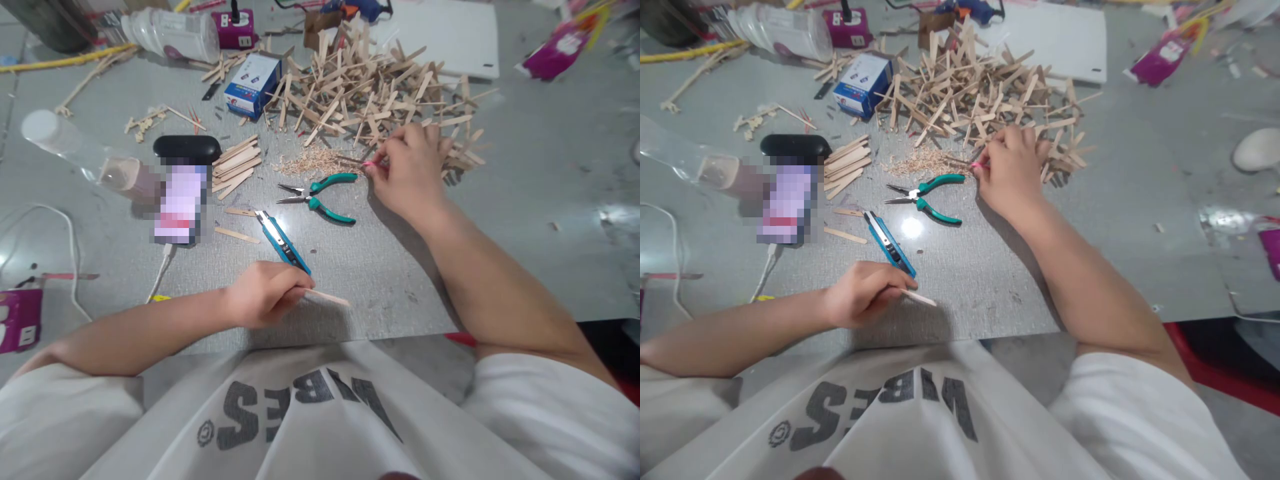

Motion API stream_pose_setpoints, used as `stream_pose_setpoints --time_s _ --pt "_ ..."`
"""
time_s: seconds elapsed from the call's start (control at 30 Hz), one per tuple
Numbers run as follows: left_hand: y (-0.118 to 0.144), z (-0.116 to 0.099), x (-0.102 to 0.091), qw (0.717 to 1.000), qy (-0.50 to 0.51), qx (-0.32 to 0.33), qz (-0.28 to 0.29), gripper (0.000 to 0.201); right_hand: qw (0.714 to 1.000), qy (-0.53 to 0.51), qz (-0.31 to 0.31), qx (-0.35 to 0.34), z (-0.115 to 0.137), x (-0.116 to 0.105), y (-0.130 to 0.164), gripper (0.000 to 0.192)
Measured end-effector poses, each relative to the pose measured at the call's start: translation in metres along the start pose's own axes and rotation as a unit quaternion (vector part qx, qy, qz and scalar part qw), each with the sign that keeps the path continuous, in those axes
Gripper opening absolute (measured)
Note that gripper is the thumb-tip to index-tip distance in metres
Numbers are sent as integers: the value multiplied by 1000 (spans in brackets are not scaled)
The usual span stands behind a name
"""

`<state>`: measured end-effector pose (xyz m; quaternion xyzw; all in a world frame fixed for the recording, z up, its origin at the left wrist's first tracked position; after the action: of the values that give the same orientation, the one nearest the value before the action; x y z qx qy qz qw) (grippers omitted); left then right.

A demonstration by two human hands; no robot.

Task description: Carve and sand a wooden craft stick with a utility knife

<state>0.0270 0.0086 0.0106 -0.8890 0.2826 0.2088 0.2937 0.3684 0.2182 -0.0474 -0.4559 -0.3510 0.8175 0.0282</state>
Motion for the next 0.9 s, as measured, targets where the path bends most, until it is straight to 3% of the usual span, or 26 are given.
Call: stream_pose_setpoints --time_s 0.13,0.3,0.37,0.43,0.5,0.57,0.6,0.67,0.77,0.83,0.9 --pt "0 2 4 996 -82 -29 5 17 1000 -10 -24 -4 5 -7 1 35" --pt "3 3 -7 969 -194 -138 -58 23 999 13 -31 -17 19 -17 0 28" --pt "2 3 -12 963 -204 -146 -100 23 998 10 -62 -26 32 -24 2 21" --pt "2 -1 -15 972 -169 -89 -138 18 996 14 -86 -35 48 -31 6 16" --pt "3 -6 -15 982 -105 -26 -158 10 999 2 -38 -28 64 -32 11 15" --pt "4 -8 -12 988 -20 -30 -150 7 999 -8 34 0 75 -30 16 17" --pt "4 -7 -9 987 31 -68 -141 6 998 -13 58 16 79 -29 17 18" --pt "4 -2 -4 962 153 -186 -130 12 996 -32 72 41 85 -30 19 21" --pt "4 6 3 869 310 -358 -144 31 994 -87 43 59 94 -35 20 22" --pt "2 7 5 833 345 -404 -155 36 988 -140 23 59 108 -39 24 22" --pt "-1 7 5 825 345 -416 -162 38 980 -195 26 43 129 -42 31 24"
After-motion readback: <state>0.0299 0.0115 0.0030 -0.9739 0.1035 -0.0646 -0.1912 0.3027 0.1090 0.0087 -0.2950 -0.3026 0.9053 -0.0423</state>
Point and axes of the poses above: each hand's wrist, its own y-axis away from the middle knuckle, its own x-axis out of the palm, z = x × y, the point moved 3 cm from there along -y, towards the middle knuckle, and after that the axes turned 6 degrees about -x, right-handed, at the moved point
